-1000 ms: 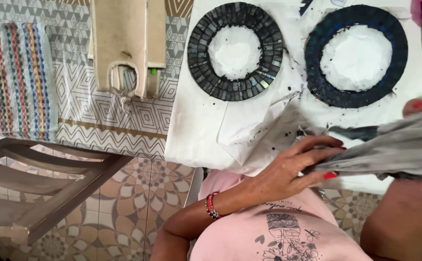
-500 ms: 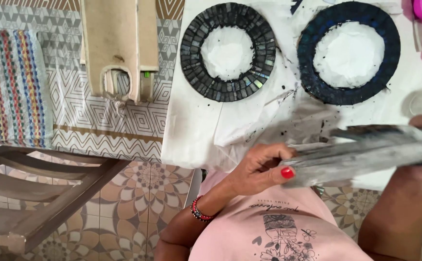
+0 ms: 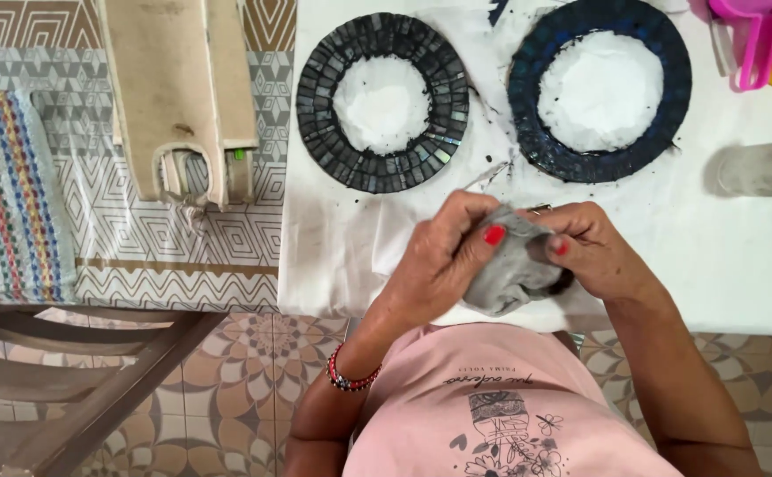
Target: Applying grout to a circular mosaic frame and wiping away the excess with a cloth
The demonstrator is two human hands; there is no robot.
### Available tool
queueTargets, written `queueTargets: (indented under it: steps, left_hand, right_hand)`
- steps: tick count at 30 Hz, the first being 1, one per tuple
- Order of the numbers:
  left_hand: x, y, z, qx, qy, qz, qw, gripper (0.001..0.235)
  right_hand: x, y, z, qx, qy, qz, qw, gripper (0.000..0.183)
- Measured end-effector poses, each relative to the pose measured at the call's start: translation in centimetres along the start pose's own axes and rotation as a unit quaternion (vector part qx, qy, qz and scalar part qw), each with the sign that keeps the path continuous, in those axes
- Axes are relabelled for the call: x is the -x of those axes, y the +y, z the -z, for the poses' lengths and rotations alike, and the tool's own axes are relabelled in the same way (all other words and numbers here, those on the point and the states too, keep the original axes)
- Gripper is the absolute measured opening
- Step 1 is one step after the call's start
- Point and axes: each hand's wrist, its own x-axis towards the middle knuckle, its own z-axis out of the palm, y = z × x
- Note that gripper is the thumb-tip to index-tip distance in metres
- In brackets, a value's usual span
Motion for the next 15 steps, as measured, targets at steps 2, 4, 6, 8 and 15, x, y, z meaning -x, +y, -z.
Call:
queueTargets:
  steps: [2, 4, 6, 8, 15]
  left_hand:
    - [-0.2, -0.9, 0.0, 0.024, 0.037, 0.005, 0.999, 0.014]
    - [-0.1, -2.3, -0.7, 0.053, 0.071, 0.009, 0.996, 0.015]
    - [0.3, -3.9, -1.7, 0.045, 0.13, 0.105, 0.985, 0.022]
    - [1.5, -3.6, -3.3, 0.093, 0.1, 0.107, 0.985, 0.022]
    - [4.9, -4.0, -6.1, -0.034, -0.166, 0.105, 0.98, 0.03]
  right_hand:
    - [-0.6, -2.1, -1.0, 0.021, -0.016, -0.002, 1.0, 0.036]
    - [-0.5, -2.9, -1.5, 0.043, -0.027, -0.004, 0.999, 0.046]
    - [-0.1, -2.6, -1.6, 0.007, 0.051, 0.092, 0.994, 0.056]
    - [0.3, -2.3, -1.5, -0.094, 0.116, 0.116, 0.982, 0.054]
    - [2.3, -3.7, -0.1, -0.154, 0.285, 0.207, 0.923, 0.05]
